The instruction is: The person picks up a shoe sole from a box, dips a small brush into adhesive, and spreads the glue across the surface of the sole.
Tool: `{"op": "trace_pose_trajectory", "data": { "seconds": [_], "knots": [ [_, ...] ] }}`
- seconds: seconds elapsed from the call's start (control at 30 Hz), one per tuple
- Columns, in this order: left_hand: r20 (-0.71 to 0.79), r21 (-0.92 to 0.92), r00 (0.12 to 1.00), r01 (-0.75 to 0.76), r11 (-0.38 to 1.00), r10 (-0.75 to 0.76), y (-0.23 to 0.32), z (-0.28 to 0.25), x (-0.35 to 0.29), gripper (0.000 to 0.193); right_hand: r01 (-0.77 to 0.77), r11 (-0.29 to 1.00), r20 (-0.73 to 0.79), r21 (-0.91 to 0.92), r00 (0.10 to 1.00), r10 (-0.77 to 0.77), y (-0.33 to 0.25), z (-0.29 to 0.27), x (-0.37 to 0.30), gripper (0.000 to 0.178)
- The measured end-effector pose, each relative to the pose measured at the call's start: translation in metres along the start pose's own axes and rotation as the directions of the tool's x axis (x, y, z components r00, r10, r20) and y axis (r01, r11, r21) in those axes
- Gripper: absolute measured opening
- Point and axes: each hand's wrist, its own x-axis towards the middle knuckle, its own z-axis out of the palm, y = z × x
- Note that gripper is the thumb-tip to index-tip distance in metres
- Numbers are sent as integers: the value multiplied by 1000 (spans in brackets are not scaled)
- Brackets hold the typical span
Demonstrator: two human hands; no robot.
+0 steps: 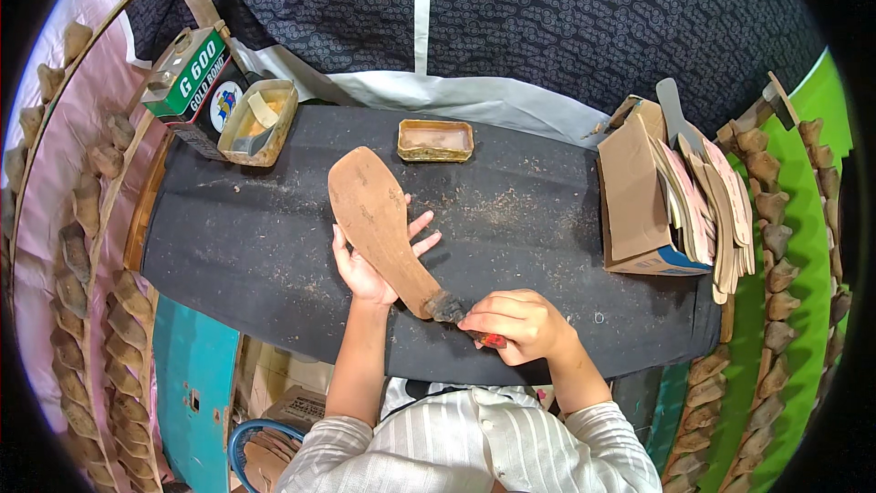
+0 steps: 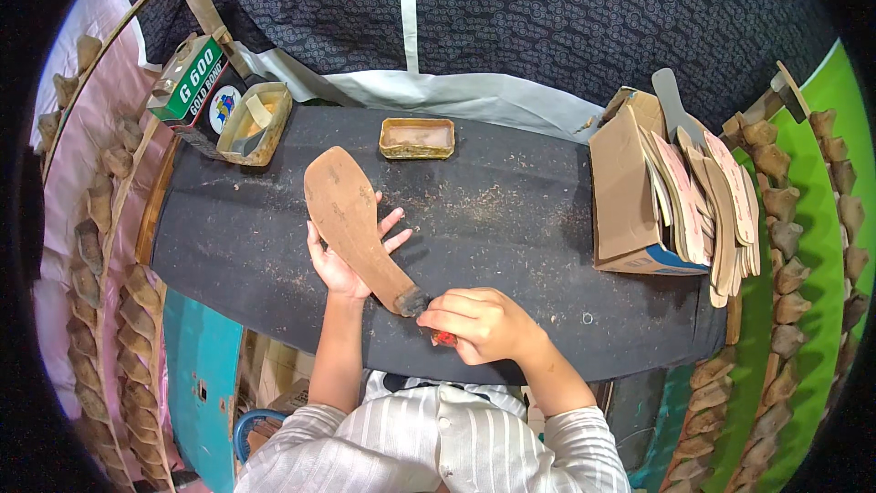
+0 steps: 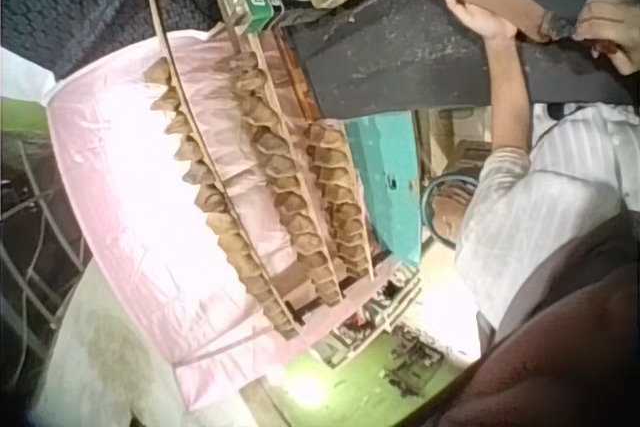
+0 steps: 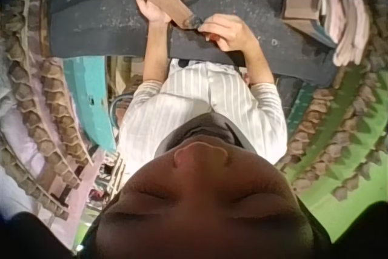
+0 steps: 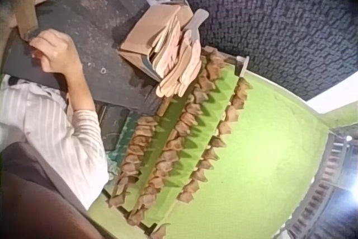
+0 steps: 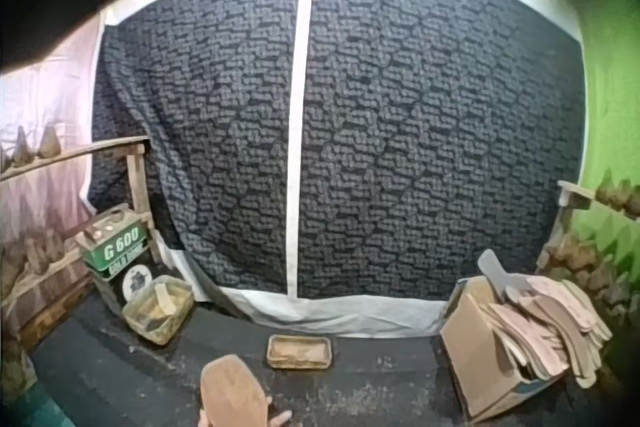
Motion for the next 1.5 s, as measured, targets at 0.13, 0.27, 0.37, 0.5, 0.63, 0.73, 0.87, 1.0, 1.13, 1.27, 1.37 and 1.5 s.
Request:
{"op": "trace_pose_trajectory", "data": {
  "seconds": [0.13,0.27,0.37,0.5,0.63,0.73,0.87,1.0,1.13,1.27,1.37,1.5],
  "knots": [
    [-8,10,1000,-3,1000,3,1,1,0,77,-69,998,79,14,995,68,0,-6,-2,32],
    [-68,74,997,-31,997,36,2,2,0,77,-97,995,63,25,993,96,-3,-18,-4,34],
    [-69,28,997,-38,999,40,3,2,0,77,-133,991,-164,6,977,133,-4,-27,-5,34],
    [-108,102,994,3,995,8,-1,11,2,77,-169,970,-376,-172,922,94,-6,-26,5,42],
    [-52,241,997,59,969,-48,-2,8,-1,75,-238,938,-522,-252,850,75,-3,-15,20,42],
    [-91,301,995,67,951,-41,-6,11,-2,74,-243,938,-537,-248,840,76,0,-8,34,42],
    [-44,341,998,53,939,-40,-7,14,-3,73,-198,952,-491,-234,869,60,7,2,43,46],
    [-205,243,975,-28,970,80,-4,11,-1,74,-197,965,-414,-175,904,109,8,13,38,42],
    [-111,222,989,-74,972,101,-1,10,1,76,-179,978,-365,-106,922,129,5,18,27,45],
    [-142,61,982,-117,991,124,1,9,1,76,-133,991,-259,-18,958,124,-2,15,20,43],
    [-151,57,976,-151,987,158,1,8,2,75,-113,993,-192,-19,975,107,-3,11,8,42],
    [-211,21,958,-194,981,194,8,4,2,73,-140,990,-112,14,984,141,-4,6,-7,40]
  ]
}}
